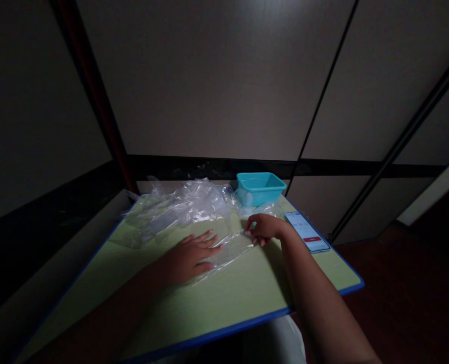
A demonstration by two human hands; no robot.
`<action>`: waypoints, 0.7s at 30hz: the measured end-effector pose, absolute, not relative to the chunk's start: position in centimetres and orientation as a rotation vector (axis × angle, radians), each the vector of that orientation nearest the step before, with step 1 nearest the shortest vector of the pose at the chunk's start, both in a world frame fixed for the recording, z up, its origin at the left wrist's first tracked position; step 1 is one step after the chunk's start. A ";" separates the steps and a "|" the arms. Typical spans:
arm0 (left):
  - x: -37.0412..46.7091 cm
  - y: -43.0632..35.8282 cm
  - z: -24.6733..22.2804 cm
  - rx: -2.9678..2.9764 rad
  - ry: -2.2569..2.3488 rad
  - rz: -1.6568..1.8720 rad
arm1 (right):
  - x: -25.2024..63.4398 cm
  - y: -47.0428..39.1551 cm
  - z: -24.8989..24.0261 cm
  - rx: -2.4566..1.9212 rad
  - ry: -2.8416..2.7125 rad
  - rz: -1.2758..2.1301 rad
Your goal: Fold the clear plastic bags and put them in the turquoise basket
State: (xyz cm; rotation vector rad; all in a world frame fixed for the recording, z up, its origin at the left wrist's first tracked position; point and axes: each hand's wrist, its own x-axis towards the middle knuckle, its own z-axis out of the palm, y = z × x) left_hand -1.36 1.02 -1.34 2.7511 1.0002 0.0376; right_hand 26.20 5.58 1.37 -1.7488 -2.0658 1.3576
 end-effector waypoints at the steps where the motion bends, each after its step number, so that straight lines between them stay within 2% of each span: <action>1: -1.3 1.0 -1.3 2.755 1.009 0.030 | 26.2 5.6 1.4 -1.747 -2.063 1.368; 9: -1.1 0.7 -1.0 2.721 1.060 0.013 | 25.8 5.3 1.2 -1.766 -2.032 1.400; 15: -1.4 1.1 -1.6 2.748 1.013 0.052 | 25.9 6.0 0.8 -1.730 -2.025 1.170; 21: -1.6 1.4 -2.1 2.766 0.996 0.091 | 25.7 6.7 0.4 -1.634 -1.871 1.079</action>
